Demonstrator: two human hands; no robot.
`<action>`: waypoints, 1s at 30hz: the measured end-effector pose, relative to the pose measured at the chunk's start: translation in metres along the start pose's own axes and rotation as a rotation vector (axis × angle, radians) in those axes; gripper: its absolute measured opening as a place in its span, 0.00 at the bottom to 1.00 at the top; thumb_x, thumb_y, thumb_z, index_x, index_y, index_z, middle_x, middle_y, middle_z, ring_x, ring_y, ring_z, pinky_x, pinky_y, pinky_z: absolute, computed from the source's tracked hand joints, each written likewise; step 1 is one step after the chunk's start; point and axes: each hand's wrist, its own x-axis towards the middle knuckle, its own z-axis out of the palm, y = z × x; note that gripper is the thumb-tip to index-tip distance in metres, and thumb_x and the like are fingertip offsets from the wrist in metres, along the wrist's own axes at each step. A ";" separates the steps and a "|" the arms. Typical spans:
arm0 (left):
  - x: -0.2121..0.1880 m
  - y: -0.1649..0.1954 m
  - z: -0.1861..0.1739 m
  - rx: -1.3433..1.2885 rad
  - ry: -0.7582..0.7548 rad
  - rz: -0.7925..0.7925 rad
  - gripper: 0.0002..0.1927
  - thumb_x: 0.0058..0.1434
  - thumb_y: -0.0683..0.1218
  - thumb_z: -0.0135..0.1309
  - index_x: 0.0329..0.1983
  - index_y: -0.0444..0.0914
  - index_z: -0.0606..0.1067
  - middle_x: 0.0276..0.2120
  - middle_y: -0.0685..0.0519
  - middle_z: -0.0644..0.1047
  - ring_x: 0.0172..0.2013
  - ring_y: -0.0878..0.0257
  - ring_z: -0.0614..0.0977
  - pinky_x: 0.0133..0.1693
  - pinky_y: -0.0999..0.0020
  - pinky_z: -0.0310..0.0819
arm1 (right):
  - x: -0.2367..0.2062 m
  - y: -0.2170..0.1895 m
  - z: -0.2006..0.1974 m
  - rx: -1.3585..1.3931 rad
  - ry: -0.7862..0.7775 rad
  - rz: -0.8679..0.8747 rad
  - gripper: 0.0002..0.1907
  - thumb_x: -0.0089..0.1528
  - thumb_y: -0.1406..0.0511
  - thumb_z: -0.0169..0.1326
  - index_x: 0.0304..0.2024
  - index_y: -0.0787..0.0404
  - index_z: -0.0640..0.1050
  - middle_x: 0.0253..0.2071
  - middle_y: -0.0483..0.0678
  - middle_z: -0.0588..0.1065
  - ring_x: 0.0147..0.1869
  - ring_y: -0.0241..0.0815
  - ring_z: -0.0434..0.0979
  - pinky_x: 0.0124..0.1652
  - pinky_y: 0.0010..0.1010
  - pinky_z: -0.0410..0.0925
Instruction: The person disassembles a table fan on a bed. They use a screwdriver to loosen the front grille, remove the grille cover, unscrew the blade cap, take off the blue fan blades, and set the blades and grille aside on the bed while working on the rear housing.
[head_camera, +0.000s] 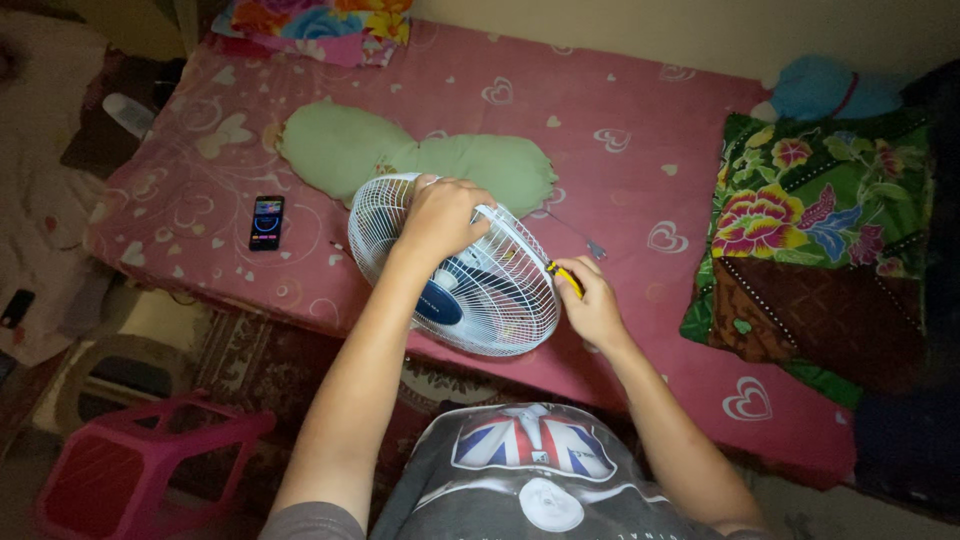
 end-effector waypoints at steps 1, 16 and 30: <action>0.000 0.000 0.000 -0.007 -0.002 0.002 0.11 0.53 0.50 0.61 0.40 0.46 0.84 0.41 0.54 0.83 0.46 0.56 0.82 0.57 0.49 0.62 | -0.001 -0.003 -0.002 -0.033 0.008 -0.041 0.12 0.65 0.70 0.55 0.51 0.65 0.78 0.44 0.52 0.76 0.48 0.47 0.78 0.49 0.32 0.70; -0.004 0.003 -0.002 -0.024 -0.008 -0.008 0.11 0.53 0.49 0.62 0.39 0.46 0.84 0.41 0.54 0.84 0.47 0.56 0.82 0.57 0.47 0.62 | 0.001 -0.013 -0.005 -0.095 0.066 -0.148 0.09 0.65 0.70 0.57 0.48 0.65 0.79 0.43 0.54 0.76 0.47 0.50 0.79 0.47 0.35 0.71; -0.005 0.003 0.004 -0.010 0.009 0.012 0.12 0.53 0.51 0.62 0.40 0.46 0.84 0.42 0.54 0.83 0.48 0.55 0.82 0.57 0.45 0.61 | -0.006 -0.027 -0.005 -0.140 0.092 -0.105 0.12 0.62 0.73 0.55 0.50 0.67 0.76 0.46 0.56 0.73 0.47 0.54 0.77 0.45 0.37 0.71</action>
